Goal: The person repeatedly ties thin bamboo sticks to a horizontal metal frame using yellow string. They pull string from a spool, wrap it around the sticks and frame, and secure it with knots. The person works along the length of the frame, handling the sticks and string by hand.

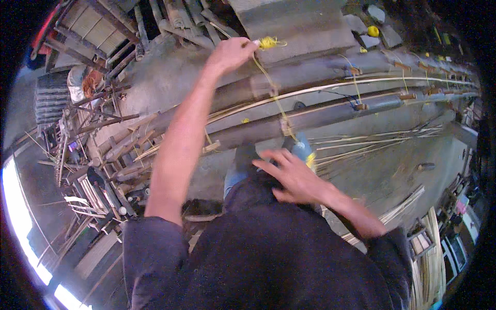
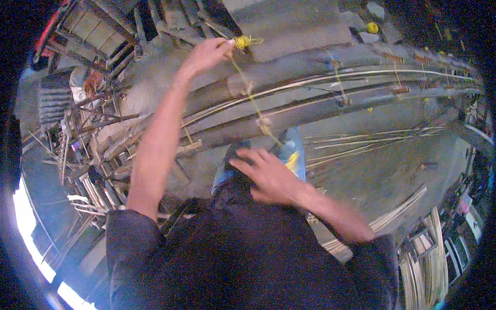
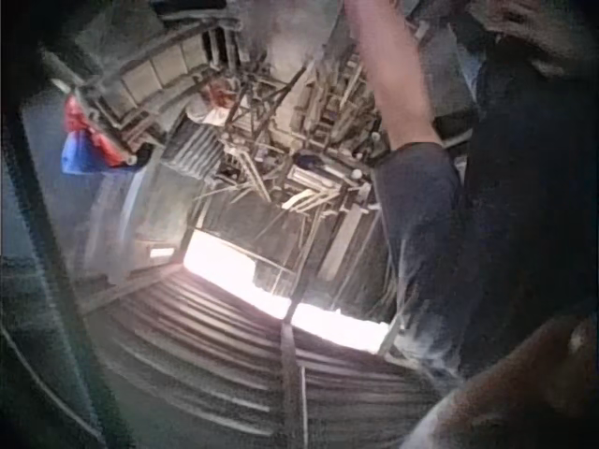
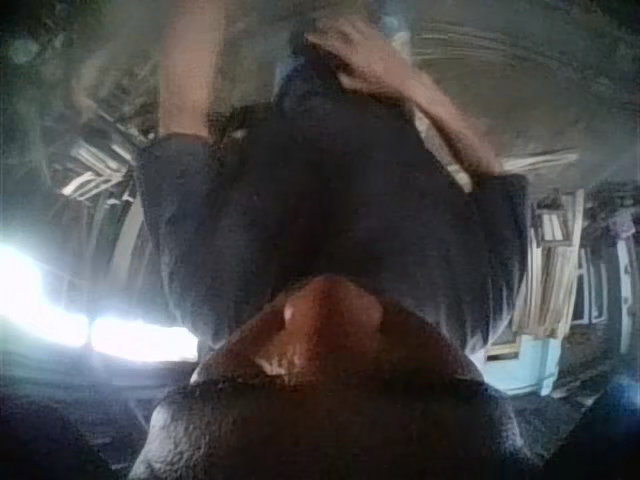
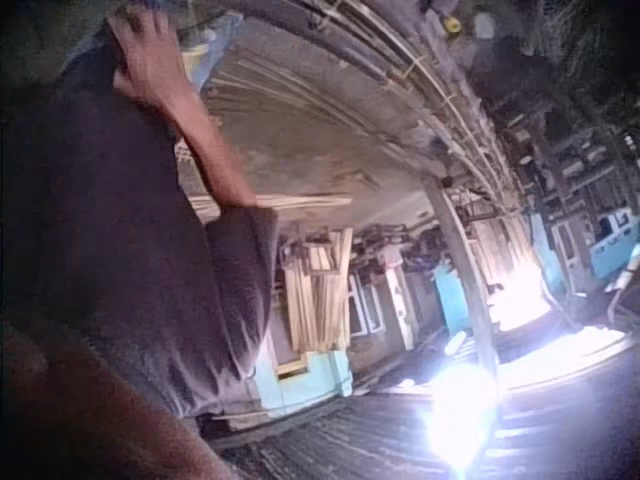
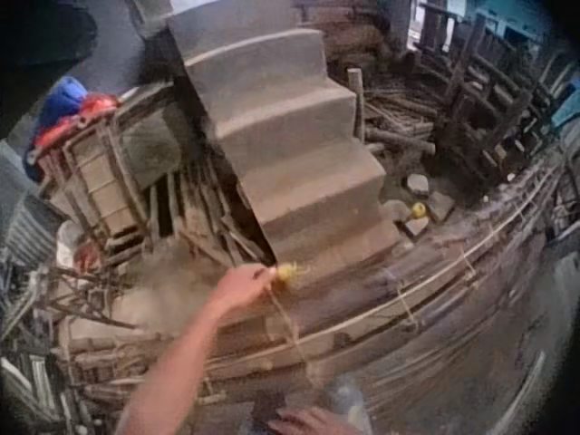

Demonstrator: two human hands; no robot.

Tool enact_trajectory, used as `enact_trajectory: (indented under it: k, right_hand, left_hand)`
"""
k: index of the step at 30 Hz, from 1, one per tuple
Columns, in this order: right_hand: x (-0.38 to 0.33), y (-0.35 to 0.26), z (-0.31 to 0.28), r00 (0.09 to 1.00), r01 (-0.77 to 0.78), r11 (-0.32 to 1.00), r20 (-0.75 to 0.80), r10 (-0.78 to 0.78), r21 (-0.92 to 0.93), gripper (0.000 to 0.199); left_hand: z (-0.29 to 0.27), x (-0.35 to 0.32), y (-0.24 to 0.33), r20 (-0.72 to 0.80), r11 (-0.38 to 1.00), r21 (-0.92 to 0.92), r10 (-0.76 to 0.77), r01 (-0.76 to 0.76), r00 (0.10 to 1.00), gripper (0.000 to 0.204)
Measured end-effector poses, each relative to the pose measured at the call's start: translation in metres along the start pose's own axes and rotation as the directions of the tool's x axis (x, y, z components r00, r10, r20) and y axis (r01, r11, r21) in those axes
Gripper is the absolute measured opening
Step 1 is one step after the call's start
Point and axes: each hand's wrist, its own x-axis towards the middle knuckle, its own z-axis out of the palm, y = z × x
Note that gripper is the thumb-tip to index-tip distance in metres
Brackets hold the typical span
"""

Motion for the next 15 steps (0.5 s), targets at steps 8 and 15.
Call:
enact_trajectory:
  k: [8,15]
  right_hand:
    - [0.081,0.001,0.134,0.935,-0.306,0.810,-0.002,0.355,0.501,0.037]
    - [0.180,-0.210,-0.070,0.954,0.137,0.834,-0.155,-0.256,-0.535,0.008]
  left_hand:
    - [-0.077,-0.207,-0.037,0.196,0.769,-0.628,0.304,-0.119,0.932,0.049]
    - [0.035,-0.218,-0.101,-0.440,0.941,0.091,0.331,-0.325,0.835,0.028]
